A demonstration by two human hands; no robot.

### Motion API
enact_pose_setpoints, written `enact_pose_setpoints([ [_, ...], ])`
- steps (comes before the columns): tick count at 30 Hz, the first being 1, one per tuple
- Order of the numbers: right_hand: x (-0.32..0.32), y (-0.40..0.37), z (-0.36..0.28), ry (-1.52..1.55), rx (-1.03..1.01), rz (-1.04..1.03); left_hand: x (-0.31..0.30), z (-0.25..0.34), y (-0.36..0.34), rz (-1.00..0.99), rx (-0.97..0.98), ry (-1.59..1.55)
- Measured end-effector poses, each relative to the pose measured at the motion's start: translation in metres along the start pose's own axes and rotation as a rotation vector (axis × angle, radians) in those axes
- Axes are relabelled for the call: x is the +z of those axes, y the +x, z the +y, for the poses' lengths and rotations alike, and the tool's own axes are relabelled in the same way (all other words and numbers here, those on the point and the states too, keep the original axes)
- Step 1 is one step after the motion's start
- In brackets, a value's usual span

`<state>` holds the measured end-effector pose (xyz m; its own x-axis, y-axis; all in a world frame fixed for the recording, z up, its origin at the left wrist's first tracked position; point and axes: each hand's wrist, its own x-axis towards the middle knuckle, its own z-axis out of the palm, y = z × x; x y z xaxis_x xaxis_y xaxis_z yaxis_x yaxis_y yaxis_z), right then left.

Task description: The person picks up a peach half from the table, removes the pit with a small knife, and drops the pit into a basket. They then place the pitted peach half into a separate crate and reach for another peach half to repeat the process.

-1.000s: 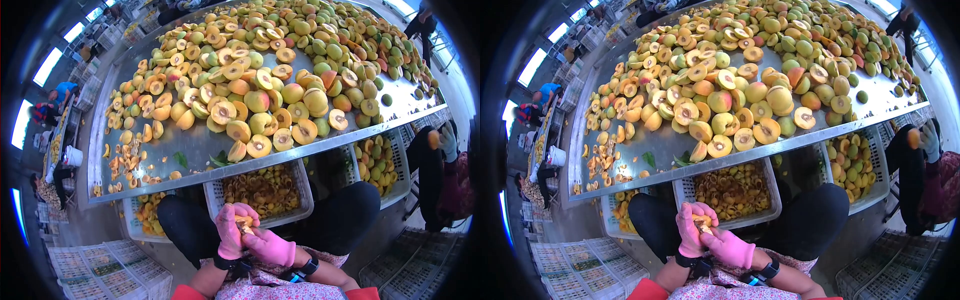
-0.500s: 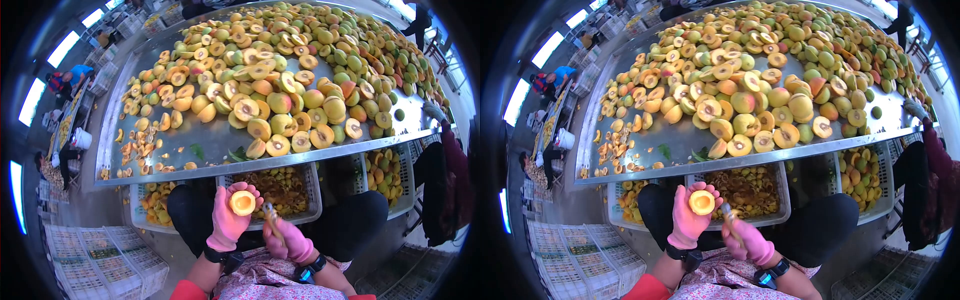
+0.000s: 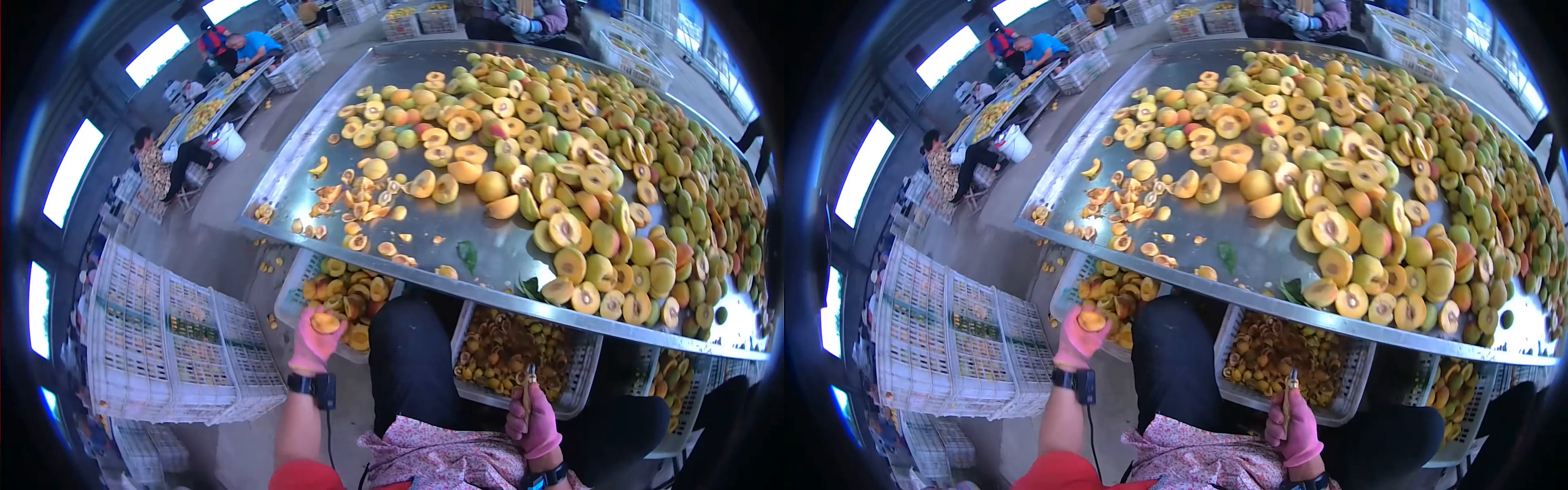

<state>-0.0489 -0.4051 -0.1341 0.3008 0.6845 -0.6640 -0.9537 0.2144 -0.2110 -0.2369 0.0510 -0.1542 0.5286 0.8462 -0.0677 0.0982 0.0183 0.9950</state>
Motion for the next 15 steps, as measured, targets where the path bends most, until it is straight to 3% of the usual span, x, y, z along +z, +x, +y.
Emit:
enact_pose_setpoints([
  [2,0.001,0.002,0.001,-0.033,0.002,0.032,-0.033,-0.023,0.044,0.073,-0.320,-0.614],
  [5,0.007,0.003,0.001,-0.052,-0.029,0.110,-0.035,-0.015,0.105,0.025,-0.341,-0.641],
  [7,0.012,0.005,0.001,-0.039,-0.038,0.171,-0.022,-0.022,0.132,0.224,-0.261,-0.191],
  [9,0.016,0.006,0.002,-0.080,-0.062,0.186,-0.026,-0.041,0.141,0.212,-0.083,0.449],
  [12,0.020,0.009,0.006,-0.130,-0.082,0.216,0.013,0.009,0.101,-0.228,-0.275,0.916],
  [15,0.027,0.011,0.012,-0.198,-0.089,0.259,0.039,-0.009,0.078,-0.180,0.079,1.425],
])
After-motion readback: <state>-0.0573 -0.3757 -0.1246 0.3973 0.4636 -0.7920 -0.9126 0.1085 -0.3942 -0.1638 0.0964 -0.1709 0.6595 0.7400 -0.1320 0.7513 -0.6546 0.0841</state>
